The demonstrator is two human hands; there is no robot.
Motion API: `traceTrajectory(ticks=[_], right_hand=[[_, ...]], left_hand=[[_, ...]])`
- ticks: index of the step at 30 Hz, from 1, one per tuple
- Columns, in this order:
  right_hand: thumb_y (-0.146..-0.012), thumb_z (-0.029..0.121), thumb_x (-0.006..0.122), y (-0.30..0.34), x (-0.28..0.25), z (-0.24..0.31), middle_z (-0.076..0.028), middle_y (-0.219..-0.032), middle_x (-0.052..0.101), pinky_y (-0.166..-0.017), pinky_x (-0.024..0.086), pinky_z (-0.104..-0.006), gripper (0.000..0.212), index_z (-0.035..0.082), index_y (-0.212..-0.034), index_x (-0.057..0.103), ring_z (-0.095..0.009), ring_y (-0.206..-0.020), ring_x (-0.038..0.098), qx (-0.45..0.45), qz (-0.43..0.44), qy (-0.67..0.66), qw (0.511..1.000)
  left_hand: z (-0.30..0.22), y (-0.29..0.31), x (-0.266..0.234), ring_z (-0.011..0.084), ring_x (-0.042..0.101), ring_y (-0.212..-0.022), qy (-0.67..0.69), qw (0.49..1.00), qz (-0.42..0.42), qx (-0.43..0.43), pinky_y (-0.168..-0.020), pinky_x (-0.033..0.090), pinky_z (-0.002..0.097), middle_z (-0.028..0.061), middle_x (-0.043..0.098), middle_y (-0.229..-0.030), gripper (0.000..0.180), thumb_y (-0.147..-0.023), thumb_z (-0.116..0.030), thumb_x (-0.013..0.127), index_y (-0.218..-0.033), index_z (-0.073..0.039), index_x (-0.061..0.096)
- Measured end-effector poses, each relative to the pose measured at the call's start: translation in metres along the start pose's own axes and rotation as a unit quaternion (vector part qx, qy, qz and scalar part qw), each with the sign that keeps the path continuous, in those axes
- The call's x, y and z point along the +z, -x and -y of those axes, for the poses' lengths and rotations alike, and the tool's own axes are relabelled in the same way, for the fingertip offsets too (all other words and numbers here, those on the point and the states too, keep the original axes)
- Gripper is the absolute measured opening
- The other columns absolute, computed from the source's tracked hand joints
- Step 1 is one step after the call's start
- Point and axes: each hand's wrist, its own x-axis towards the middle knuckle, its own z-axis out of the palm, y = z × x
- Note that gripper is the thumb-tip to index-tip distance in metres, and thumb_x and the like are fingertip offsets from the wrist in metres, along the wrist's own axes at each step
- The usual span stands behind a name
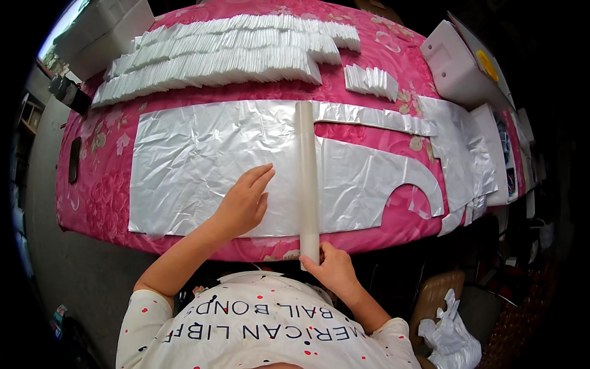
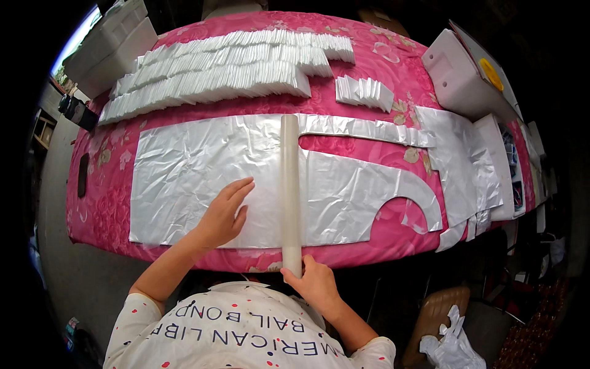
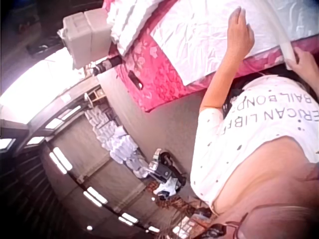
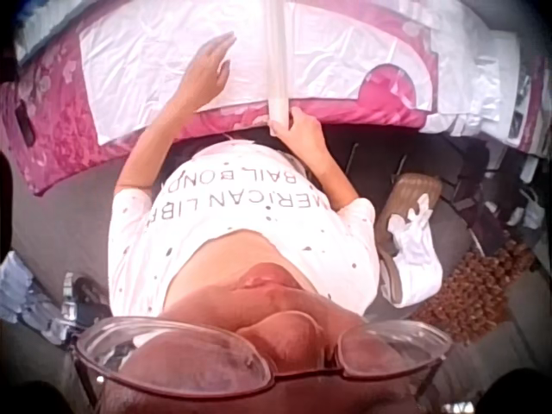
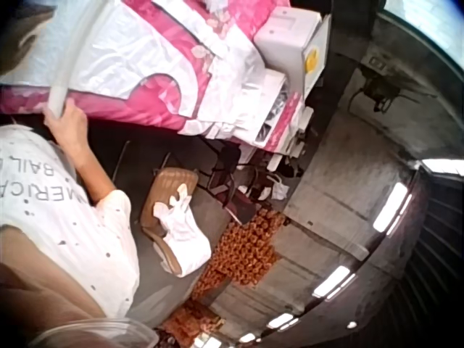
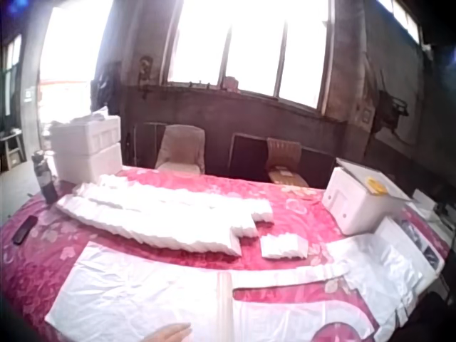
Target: The person repeatedly wraps small white rectangular items in clear plastic wrap on a pink floral bedspread. They unroll the plastic, place an item on it, fold the wrap around the item, and set the wrapped item aside. The process is repeated multiple times.
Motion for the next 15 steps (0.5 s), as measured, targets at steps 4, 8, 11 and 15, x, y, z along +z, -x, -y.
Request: traceTrajectory(ticks=[4, 8, 11, 15], right_hand=[[-0.074, 0.041, 0.068, 0.000, 0.000, -0.003, -0.022, -0.074, 0.063, -0.064, 0.050, -0.0418, 0.048, -0.004, -0.085, 0.056, -0.037, -0.068, 0.063, 0.010, 0.022, 0.023, 0.999], [-0.073, 0.039, 0.069, -0.002, -0.003, 0.000, -0.020, -0.074, 0.064, -0.063, 0.050, -0.0352, 0.047, -0.005, -0.090, 0.061, -0.031, -0.068, 0.064, 0.021, 0.058, 0.048, 0.997], [-0.075, 0.042, 0.068, -0.015, -0.018, 0.004, -0.019, -0.071, 0.064, -0.062, 0.050, -0.0352, 0.048, -0.005, -0.086, 0.063, -0.030, -0.066, 0.064, -0.028, 0.133, -0.003, 0.991], [-0.079, 0.049, 0.062, -0.071, -0.034, 0.013, -0.017, -0.066, 0.063, -0.056, 0.048, -0.0327, 0.055, -0.006, -0.078, 0.064, -0.026, -0.059, 0.063, -0.056, 0.107, 0.050, 0.991]], left_hand=[[0.006, -0.016, 0.061, 0.0354, 0.028, -0.130, -0.070, 0.997, 0.040, 0.011, -0.107, 0.025, 0.0424, 0.0232, 0.029, -0.140, 0.055, -0.081, -0.008, 0.049, -0.131, 0.008, 0.032], [0.015, -0.018, 0.070, 0.0341, 0.019, -0.135, -0.141, 0.987, 0.076, 0.015, -0.110, 0.016, 0.0434, 0.0237, 0.023, -0.143, 0.060, -0.083, -0.016, 0.045, -0.134, 0.009, 0.026], [0.017, -0.017, 0.074, 0.0335, 0.019, -0.136, -0.182, 0.979, 0.086, 0.018, -0.111, 0.013, 0.0424, 0.0231, 0.022, -0.144, 0.061, -0.084, -0.019, 0.042, -0.135, 0.010, 0.025], [0.016, -0.017, 0.076, 0.0336, 0.018, -0.136, -0.217, 0.972, 0.090, 0.015, -0.111, 0.012, 0.0424, 0.0234, 0.020, -0.145, 0.063, -0.084, -0.023, 0.040, -0.135, 0.011, 0.023]])
